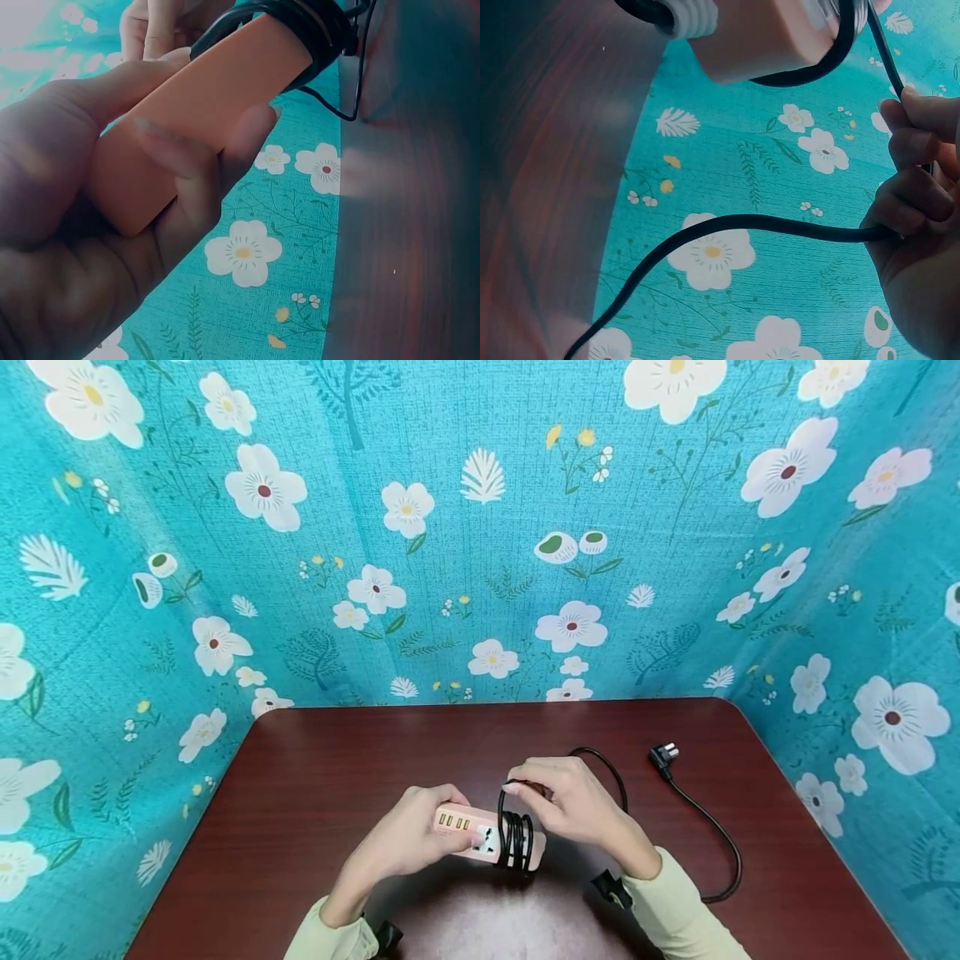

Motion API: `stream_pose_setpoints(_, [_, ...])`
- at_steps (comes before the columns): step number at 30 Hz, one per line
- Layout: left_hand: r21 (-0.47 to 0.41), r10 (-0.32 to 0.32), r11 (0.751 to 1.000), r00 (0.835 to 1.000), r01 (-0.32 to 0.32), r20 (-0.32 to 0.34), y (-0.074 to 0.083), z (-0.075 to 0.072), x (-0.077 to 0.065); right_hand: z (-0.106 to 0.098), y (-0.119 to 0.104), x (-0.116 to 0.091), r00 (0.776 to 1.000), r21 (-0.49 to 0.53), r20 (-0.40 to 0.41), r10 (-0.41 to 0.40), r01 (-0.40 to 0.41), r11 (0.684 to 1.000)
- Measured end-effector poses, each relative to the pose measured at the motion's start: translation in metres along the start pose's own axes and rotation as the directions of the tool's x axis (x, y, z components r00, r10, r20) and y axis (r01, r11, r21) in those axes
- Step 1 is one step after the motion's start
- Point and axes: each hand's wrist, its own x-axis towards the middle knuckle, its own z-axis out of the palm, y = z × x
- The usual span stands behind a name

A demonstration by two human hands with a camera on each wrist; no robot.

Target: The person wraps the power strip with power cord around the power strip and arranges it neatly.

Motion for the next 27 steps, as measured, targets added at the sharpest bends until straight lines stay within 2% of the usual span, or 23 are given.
stream_pose_setpoints(7, [-0.05, 0.042, 0.998, 0.998, -0.04, 0.037, -0.0027, -0.0009, -0.0017, 0.0006, 0.0029, -0.0041, 0.996, 0.15, 0.032, 0.085, -0.089, 0.985])
stream_pose_setpoints(13, [-0.116, 0.138, 0.984, 0.99, -0.132, 0.041, -0.0048, -0.0013, -0.0046, -0.0015, 0.0037, -0.0069, 0.988, 0.277, 0.058, 0.146, -0.157, 0.948])
stream_pose_setpoints(18, [-0.173, 0.199, 0.966, 0.979, -0.191, 0.036, -0.0043, -0.0029, -0.0056, -0.0038, 0.0039, -0.0071, 0.98, 0.318, 0.089, 0.179, -0.198, 0.927])
stream_pose_setpoints(23, [-0.224, 0.208, 0.955, 0.977, -0.194, 0.044, -0.0033, -0.0038, -0.0073, -0.0047, 0.0059, -0.0069, 0.976, 0.332, 0.111, 0.188, -0.214, 0.919])
stream_pose_setpoints(27, [-0.253, 0.237, 0.942, 0.971, -0.219, 0.04, -0.0026, -0.0034, -0.0084, -0.0041, 0.0086, -0.0079, 0.976, 0.362, 0.12, 0.183, -0.215, 0.907])
